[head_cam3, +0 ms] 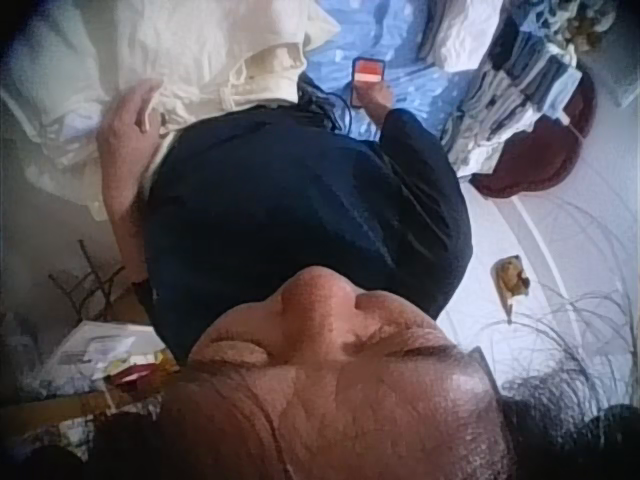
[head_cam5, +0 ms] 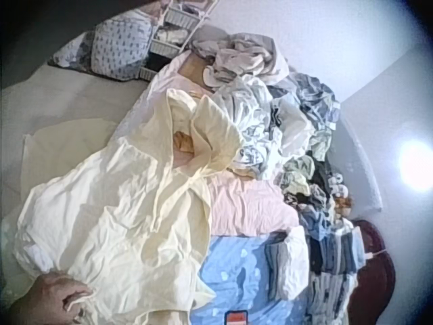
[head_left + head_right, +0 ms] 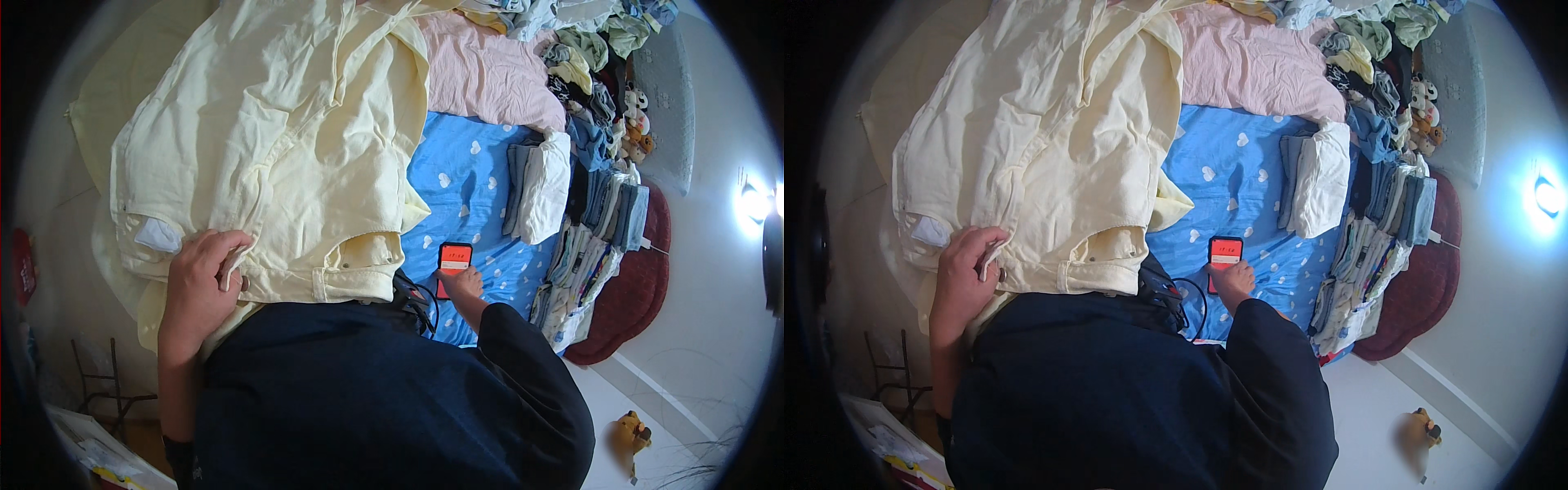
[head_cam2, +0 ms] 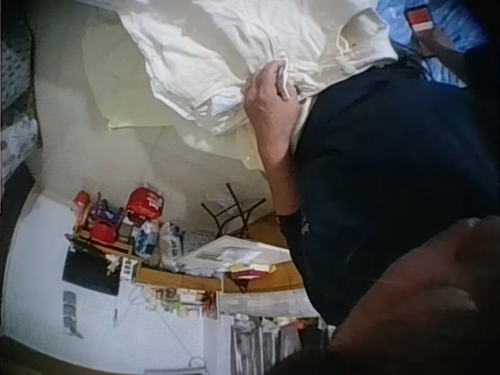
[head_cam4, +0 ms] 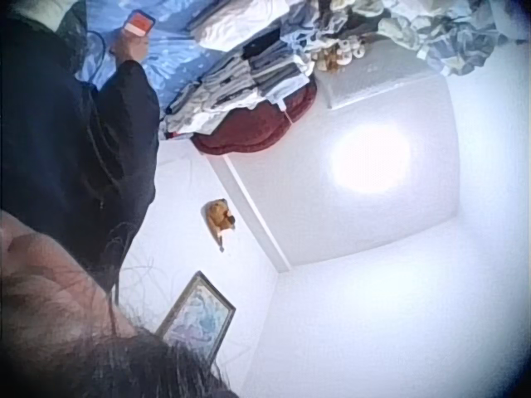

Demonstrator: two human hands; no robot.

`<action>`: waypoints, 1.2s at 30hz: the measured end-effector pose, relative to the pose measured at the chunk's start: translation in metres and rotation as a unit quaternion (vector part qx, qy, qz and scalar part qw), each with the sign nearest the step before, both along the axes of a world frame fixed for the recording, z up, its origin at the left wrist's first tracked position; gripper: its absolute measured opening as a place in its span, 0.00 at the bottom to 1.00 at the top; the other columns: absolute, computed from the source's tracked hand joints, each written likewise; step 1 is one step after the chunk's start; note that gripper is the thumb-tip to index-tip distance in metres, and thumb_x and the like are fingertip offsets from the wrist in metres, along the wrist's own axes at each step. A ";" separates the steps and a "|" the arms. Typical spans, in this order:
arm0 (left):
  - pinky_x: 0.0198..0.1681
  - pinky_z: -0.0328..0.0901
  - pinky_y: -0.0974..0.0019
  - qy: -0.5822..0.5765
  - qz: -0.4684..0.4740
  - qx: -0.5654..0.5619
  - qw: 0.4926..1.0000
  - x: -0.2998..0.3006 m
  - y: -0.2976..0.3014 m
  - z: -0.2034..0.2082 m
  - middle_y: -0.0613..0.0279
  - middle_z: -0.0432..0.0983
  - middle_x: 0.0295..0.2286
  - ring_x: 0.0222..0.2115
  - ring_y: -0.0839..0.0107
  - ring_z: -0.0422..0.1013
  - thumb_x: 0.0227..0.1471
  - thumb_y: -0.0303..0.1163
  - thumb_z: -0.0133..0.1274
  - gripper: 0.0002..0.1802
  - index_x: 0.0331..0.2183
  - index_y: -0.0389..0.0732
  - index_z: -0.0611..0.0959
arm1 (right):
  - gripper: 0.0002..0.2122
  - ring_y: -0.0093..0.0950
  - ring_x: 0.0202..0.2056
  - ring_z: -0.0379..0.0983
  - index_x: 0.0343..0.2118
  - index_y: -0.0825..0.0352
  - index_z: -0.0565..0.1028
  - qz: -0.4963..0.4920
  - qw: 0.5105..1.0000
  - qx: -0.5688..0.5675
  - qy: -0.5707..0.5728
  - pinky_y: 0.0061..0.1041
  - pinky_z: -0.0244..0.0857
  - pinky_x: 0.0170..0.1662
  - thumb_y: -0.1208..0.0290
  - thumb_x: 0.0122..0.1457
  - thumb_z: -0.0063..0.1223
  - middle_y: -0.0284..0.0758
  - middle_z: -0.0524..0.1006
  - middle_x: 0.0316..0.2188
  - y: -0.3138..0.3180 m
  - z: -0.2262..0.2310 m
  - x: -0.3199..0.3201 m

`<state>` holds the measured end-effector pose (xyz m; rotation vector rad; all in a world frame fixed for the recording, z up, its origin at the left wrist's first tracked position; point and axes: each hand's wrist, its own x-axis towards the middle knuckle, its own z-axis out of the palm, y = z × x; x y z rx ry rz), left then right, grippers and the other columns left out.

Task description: Fold a pair of yellow trousers and place them on a pile of folded clothes.

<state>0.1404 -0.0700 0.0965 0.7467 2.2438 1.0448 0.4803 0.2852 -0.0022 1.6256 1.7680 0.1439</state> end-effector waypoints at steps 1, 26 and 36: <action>0.35 0.64 0.56 0.000 0.000 0.000 1.000 0.000 0.000 0.000 0.55 0.72 0.28 0.30 0.51 0.69 0.35 0.16 0.51 0.21 0.36 0.42 0.78 | 0.41 0.42 0.52 0.63 0.47 0.68 0.64 -0.001 1.000 -0.003 0.002 0.40 0.57 0.54 0.41 0.36 0.65 0.43 0.67 0.46 0.000 0.000 0.000; 0.33 0.67 0.63 -0.008 0.013 0.018 1.000 0.000 -0.013 0.005 0.58 0.75 0.28 0.27 0.61 0.71 0.38 0.21 0.53 0.19 0.37 0.44 0.80 | 0.25 0.42 0.47 0.67 0.48 0.69 0.69 0.317 0.832 -0.028 0.455 0.36 0.60 0.52 0.71 0.44 0.61 0.45 0.71 0.44 0.022 0.004 -0.158; 0.40 0.64 0.76 -0.257 0.273 0.289 0.881 -0.003 -0.039 -0.002 0.66 0.75 0.32 0.33 0.81 0.69 0.47 0.21 0.53 0.14 0.40 0.34 0.76 | 0.08 0.31 0.31 0.73 0.36 0.69 0.77 0.415 0.550 -0.484 0.540 0.27 0.68 0.34 0.74 0.54 0.56 0.38 0.75 0.30 -0.112 0.072 -0.318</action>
